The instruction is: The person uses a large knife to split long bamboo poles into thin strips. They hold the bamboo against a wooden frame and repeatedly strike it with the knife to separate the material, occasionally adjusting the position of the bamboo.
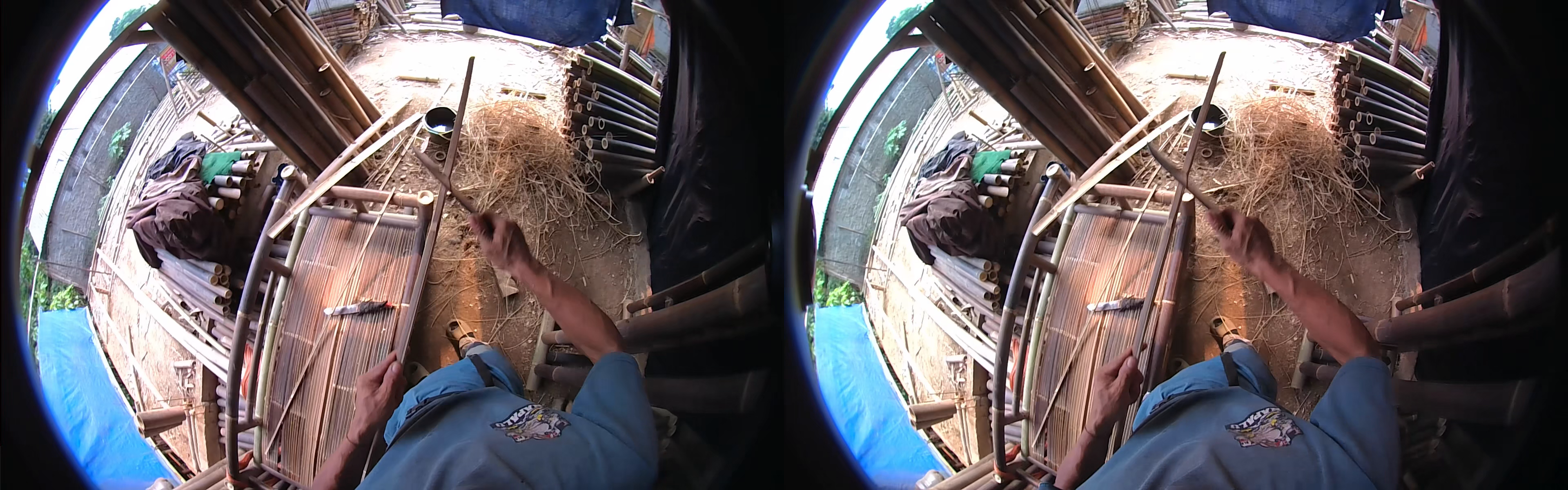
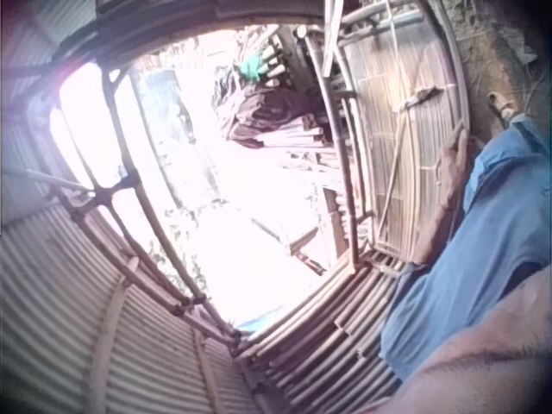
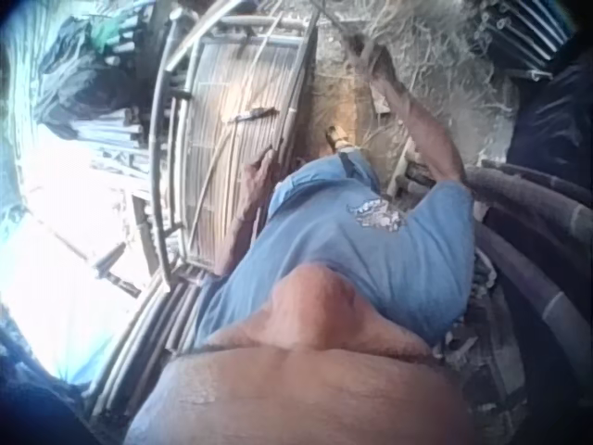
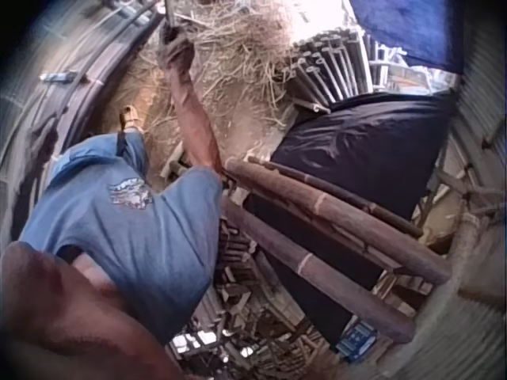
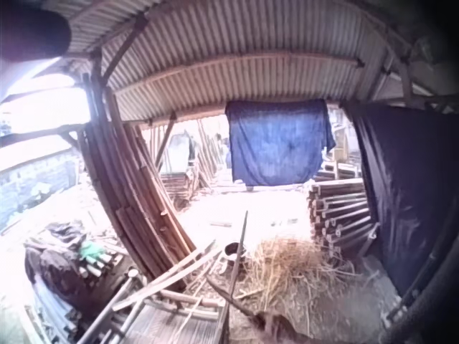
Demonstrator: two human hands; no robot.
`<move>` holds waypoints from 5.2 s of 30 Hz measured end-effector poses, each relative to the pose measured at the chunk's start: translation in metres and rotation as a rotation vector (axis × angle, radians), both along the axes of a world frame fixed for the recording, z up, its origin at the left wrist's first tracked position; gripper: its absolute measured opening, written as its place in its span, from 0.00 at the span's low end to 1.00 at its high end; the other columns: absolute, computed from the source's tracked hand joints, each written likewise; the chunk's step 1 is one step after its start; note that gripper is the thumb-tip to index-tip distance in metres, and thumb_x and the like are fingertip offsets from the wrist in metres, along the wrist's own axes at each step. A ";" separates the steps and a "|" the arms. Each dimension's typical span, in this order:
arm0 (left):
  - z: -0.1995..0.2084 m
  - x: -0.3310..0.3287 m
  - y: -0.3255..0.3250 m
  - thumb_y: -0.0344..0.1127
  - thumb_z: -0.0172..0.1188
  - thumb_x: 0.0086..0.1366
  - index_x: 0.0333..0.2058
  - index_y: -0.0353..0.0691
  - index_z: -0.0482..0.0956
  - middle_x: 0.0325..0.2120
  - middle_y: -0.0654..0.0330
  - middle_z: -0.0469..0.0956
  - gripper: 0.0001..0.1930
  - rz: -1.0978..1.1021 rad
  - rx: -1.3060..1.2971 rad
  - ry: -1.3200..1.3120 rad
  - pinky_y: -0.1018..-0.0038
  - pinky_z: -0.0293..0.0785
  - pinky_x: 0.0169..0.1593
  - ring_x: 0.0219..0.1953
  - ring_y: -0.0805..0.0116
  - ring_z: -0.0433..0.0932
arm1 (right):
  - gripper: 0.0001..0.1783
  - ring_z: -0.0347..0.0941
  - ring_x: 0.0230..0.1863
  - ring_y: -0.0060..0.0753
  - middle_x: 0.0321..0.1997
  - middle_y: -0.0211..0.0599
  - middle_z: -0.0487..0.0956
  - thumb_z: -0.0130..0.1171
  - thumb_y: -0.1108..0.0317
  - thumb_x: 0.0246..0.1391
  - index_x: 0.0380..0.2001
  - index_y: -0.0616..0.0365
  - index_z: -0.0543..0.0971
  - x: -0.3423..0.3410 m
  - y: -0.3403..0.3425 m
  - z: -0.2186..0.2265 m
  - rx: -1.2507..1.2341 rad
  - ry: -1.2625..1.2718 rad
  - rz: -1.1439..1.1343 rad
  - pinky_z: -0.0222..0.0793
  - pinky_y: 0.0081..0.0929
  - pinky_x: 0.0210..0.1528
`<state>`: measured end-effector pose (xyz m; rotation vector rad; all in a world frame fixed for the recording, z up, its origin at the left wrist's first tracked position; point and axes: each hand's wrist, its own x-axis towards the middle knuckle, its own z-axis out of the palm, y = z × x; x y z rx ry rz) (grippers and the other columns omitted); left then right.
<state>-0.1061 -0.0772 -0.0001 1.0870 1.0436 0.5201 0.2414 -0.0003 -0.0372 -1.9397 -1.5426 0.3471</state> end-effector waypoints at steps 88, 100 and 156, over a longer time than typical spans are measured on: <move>-0.013 0.063 0.086 0.42 0.49 0.72 0.61 0.39 0.66 0.17 0.72 0.66 0.23 -0.113 -0.062 -0.110 0.85 0.57 0.20 0.16 0.85 0.61 | 0.34 0.73 0.14 0.34 0.15 0.36 0.73 0.47 0.31 0.55 0.23 0.54 0.72 -0.073 -0.020 0.006 0.347 -0.278 0.317 0.71 0.36 0.17; 0.003 0.040 0.021 0.39 0.50 0.72 0.61 0.38 0.66 0.19 0.75 0.64 0.22 -0.072 -0.128 -0.070 0.86 0.53 0.20 0.18 0.87 0.57 | 0.33 0.74 0.14 0.36 0.12 0.35 0.73 0.42 0.32 0.58 0.26 0.54 0.73 -0.004 0.003 0.009 0.133 -0.139 0.038 0.71 0.38 0.18; -0.012 0.098 0.073 0.53 0.55 0.66 0.49 0.32 0.75 0.37 0.52 0.80 0.27 0.128 0.571 0.436 0.64 0.73 0.50 0.42 0.57 0.79 | 0.14 0.65 0.14 0.15 0.19 0.25 0.72 0.67 0.58 0.52 0.24 0.55 0.75 -0.036 0.109 -0.061 0.050 1.352 -0.320 0.62 0.16 0.14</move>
